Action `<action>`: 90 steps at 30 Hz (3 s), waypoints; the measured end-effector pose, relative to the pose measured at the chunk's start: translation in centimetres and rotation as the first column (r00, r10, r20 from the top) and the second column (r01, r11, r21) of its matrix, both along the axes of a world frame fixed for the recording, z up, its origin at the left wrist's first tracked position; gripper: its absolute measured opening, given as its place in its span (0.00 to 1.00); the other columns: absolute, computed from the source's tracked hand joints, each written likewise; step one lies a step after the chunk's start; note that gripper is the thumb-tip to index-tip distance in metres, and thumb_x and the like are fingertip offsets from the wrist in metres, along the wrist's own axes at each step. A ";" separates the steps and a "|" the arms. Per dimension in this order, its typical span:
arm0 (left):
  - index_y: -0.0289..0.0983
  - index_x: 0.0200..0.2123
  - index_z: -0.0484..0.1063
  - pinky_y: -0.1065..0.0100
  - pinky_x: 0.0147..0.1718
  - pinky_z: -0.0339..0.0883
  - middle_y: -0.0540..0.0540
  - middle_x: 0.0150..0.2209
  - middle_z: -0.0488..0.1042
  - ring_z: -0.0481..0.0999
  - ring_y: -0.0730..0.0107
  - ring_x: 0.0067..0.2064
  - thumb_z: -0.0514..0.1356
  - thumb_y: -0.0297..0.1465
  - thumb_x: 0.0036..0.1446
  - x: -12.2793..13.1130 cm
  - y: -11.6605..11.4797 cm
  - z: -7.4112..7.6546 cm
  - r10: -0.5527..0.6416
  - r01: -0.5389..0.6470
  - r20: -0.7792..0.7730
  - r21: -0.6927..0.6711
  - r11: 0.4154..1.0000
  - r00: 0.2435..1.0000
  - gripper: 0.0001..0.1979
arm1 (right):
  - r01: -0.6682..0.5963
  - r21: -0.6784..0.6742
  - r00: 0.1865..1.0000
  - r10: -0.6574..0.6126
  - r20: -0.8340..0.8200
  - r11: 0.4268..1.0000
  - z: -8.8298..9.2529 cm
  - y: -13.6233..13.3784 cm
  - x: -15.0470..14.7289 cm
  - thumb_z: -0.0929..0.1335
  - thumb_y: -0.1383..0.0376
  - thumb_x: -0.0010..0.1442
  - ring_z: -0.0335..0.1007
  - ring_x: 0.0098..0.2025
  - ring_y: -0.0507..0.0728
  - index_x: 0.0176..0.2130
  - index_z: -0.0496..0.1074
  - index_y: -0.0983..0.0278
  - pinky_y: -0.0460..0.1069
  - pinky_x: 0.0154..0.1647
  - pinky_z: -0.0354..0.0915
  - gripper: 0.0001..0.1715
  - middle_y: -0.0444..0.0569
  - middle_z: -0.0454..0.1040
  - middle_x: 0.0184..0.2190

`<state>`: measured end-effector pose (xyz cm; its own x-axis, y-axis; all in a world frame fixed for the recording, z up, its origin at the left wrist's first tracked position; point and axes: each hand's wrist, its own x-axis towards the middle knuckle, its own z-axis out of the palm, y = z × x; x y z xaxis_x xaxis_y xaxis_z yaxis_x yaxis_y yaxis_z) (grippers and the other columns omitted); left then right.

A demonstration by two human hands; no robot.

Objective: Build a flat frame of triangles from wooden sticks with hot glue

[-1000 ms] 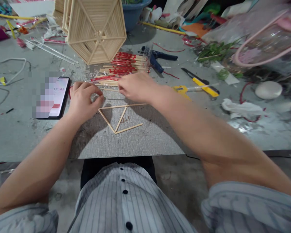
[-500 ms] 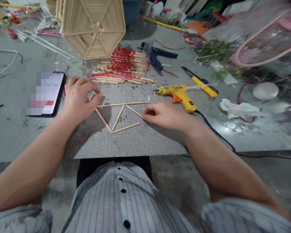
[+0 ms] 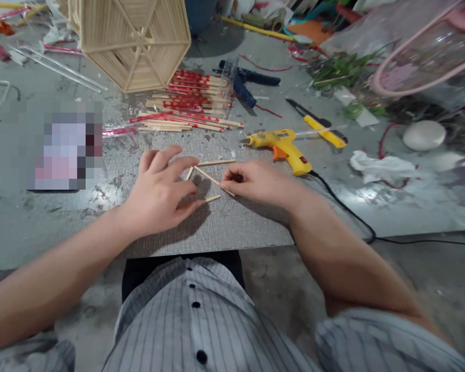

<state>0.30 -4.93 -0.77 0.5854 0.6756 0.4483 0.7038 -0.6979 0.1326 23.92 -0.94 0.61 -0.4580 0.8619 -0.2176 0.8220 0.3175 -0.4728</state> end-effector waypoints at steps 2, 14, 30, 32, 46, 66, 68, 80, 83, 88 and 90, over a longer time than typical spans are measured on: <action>0.41 0.27 0.75 0.44 0.54 0.58 0.46 0.56 0.74 0.65 0.44 0.61 0.63 0.37 0.58 0.8 -0.7 -0.1 -0.008 0.009 -0.043 0.016 1.000 0.999 0.09 | 0.003 -0.014 0.999 -0.004 -0.037 1.000 -0.1 0.0 0.2 0.67 0.60 0.59 0.65 0.25 0.52 0.28 0.71 0.62 0.48 0.28 0.54 0.10 0.44 0.73 0.23; 0.40 0.26 0.75 0.43 0.52 0.58 0.45 0.54 0.75 0.66 0.44 0.60 0.61 0.33 0.60 1.2 -0.6 -1.2 0.021 -0.017 -0.113 0.034 0.999 0.993 0.09 | 0.037 -0.021 0.995 -0.039 -0.097 0.999 -0.3 -0.4 0.0 0.68 0.61 0.57 0.64 0.26 0.52 0.28 0.73 0.63 0.48 0.29 0.53 0.10 0.45 0.73 0.23; 0.41 0.25 0.75 0.47 0.51 0.57 0.48 0.53 0.76 0.66 0.47 0.60 0.61 0.33 0.60 1.0 -0.4 -1.2 -0.049 0.049 -0.074 -0.007 0.999 0.996 0.11 | 0.017 0.024 0.997 -0.015 -0.075 1.000 -0.8 -0.8 -0.6 0.69 0.61 0.60 0.68 0.30 0.53 0.32 0.77 0.64 0.49 0.31 0.54 0.09 0.46 0.77 0.27; 0.40 0.25 0.76 0.47 0.52 0.56 0.47 0.53 0.76 0.66 0.47 0.59 0.62 0.33 0.60 0.9 -0.3 -1.2 -0.064 0.063 -0.067 -0.018 0.998 0.996 0.11 | 0.021 0.029 0.997 -0.019 -0.078 0.999 -0.9 -0.8 -0.6 0.69 0.61 0.60 0.68 0.31 0.53 0.32 0.77 0.64 0.49 0.31 0.53 0.09 0.46 0.77 0.28; 0.45 0.24 0.78 0.47 0.55 0.52 0.50 0.51 0.76 0.64 0.48 0.60 0.66 0.37 0.57 0.7 -0.1 -1.8 -0.066 0.066 0.004 -0.039 0.997 0.998 0.10 | -0.011 0.085 0.996 0.018 -0.085 0.996 -1.6 -0.6 -0.7 0.69 0.60 0.61 0.69 0.32 0.54 0.34 0.78 0.64 0.49 0.33 0.55 0.10 0.47 0.77 0.28; 0.47 0.24 0.79 0.45 0.58 0.49 0.51 0.51 0.77 0.64 0.50 0.61 0.66 0.41 0.58 0.9 -0.2 -2.0 -0.053 0.054 0.016 -0.015 0.998 0.998 0.11 | 0.001 0.121 0.996 0.010 -0.091 0.993 -2.0 -0.9 -0.9 0.70 0.59 0.60 0.67 0.31 0.53 0.34 0.79 0.63 0.49 0.33 0.54 0.10 0.46 0.75 0.27; 0.46 0.24 0.79 0.43 0.56 0.50 0.50 0.51 0.77 0.64 0.48 0.61 0.66 0.40 0.58 0.9 -0.2 -1.9 -0.064 0.064 0.022 -0.023 0.998 0.998 0.11 | -0.001 0.122 0.996 0.011 -0.087 0.992 -2.0 -0.9 -0.9 0.70 0.59 0.61 0.66 0.30 0.53 0.34 0.79 0.63 0.49 0.33 0.54 0.10 0.46 0.75 0.26; 0.45 0.26 0.79 0.43 0.55 0.52 0.49 0.52 0.77 0.64 0.47 0.60 0.66 0.42 0.57 0.6 0.0 -1.8 -0.057 0.058 0.020 -0.029 0.998 0.998 0.11 | -0.006 0.110 0.996 0.016 -0.093 0.994 -1.8 -1.0 -0.9 0.69 0.59 0.61 0.67 0.30 0.53 0.34 0.77 0.64 0.49 0.32 0.55 0.11 0.46 0.75 0.27; 0.45 0.29 0.79 0.43 0.56 0.53 0.48 0.53 0.76 0.64 0.46 0.61 0.63 0.46 0.60 0.2 0.1 -1.1 -0.037 0.038 0.021 -0.070 0.997 0.999 0.14 | -0.020 0.117 0.993 0.033 -0.111 0.993 -1.9 -1.0 -0.9 0.69 0.59 0.61 0.66 0.29 0.52 0.34 0.77 0.63 0.48 0.32 0.55 0.10 0.46 0.75 0.26; 0.45 0.34 0.79 0.45 0.57 0.56 0.50 0.55 0.75 0.64 0.49 0.61 0.54 0.50 0.65 -1.7 0.9 1.0 0.094 -0.083 0.119 -0.090 0.992 0.988 0.20 | -0.019 0.159 0.985 0.046 -0.165 0.987 -1.9 -1.0 -0.3 0.68 0.58 0.61 0.65 0.28 0.52 0.34 0.78 0.63 0.48 0.31 0.55 0.12 0.46 0.76 0.26; 0.45 0.34 0.78 0.46 0.60 0.56 0.50 0.55 0.75 0.64 0.51 0.61 0.55 0.51 0.64 -2.5 1.3 1.6 0.147 -0.134 0.178 -0.082 0.988 0.973 0.19 | -0.042 0.182 0.982 0.075 -0.175 0.982 -1.8 -1.1 0.1 0.69 0.58 0.61 0.66 0.28 0.52 0.34 0.78 0.63 0.48 0.32 0.55 0.12 0.46 0.76 0.27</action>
